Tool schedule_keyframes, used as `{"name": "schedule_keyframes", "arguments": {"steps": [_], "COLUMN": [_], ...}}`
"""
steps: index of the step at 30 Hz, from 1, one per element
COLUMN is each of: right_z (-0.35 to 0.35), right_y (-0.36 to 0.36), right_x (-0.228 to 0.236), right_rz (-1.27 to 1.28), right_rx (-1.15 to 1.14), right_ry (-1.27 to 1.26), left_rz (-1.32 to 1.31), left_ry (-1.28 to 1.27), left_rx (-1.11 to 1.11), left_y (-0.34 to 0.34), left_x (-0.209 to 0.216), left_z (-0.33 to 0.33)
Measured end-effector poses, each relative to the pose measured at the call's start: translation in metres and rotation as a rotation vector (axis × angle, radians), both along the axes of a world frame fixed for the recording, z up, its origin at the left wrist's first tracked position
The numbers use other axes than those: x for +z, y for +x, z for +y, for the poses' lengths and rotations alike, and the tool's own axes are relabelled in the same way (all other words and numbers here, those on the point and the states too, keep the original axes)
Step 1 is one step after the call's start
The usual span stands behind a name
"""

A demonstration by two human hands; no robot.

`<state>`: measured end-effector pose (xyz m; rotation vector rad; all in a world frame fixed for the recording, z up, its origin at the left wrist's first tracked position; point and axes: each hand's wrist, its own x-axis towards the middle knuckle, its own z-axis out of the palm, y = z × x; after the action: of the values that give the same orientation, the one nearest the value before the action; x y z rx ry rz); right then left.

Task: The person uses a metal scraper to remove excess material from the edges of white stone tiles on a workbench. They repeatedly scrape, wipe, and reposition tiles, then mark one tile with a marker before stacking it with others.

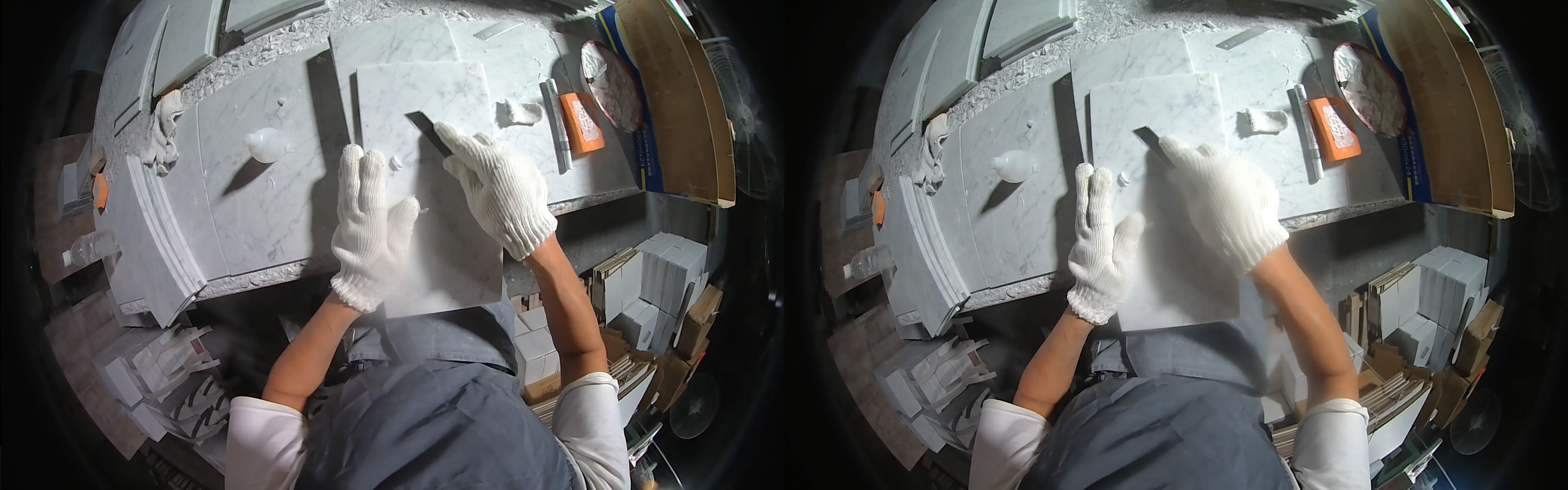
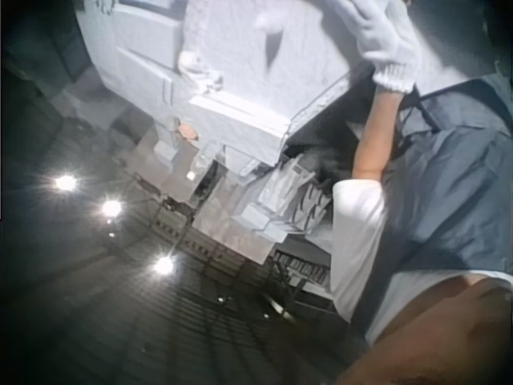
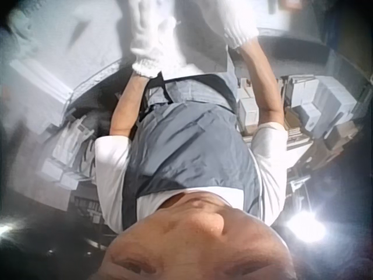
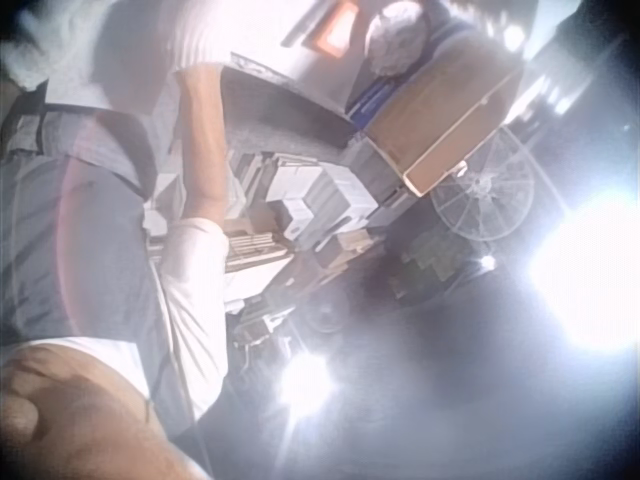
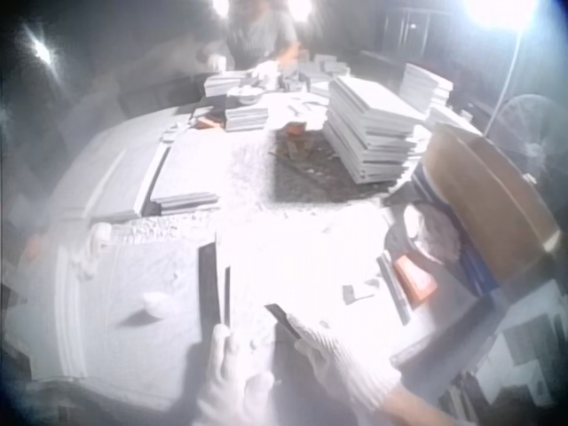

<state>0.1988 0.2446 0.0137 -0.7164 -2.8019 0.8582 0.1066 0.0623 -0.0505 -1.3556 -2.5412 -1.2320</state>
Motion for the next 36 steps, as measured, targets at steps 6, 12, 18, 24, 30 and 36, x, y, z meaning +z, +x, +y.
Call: {"name": "schedule_keyframes", "arguments": {"steps": [6,12,18,24,30,36], "right_z": [0.010,0.009,0.017,0.024,0.026,0.048], "right_y": [0.000,-0.001,0.018,0.062,0.088,0.078], "right_x": [-0.005,-0.003,0.004,-0.001,-0.016,-0.043], "right_rz": [0.052,-0.163,0.039,0.302,0.491,0.454], "right_rx": [0.066,0.140,0.080,-0.555,-0.692,-0.606], "right_ry": [-0.148,-0.062,-0.381,-0.967,-1.234,-1.160], "left_rz": [-0.039,-0.042,0.089,0.396,0.512,0.284], "left_ry": [-0.018,-0.026,-0.016,-0.111,-0.441,-0.917], "left_rx": [-0.031,0.000,0.019,-0.320,-0.695,-0.505], "left_y": [0.000,0.002,0.000,-0.001,-0.025,-0.095], "left_x": [0.004,0.003,0.005,0.027,0.052,0.058], "left_z": [-0.002,-0.002,0.000,0.022,0.075,0.165]}}
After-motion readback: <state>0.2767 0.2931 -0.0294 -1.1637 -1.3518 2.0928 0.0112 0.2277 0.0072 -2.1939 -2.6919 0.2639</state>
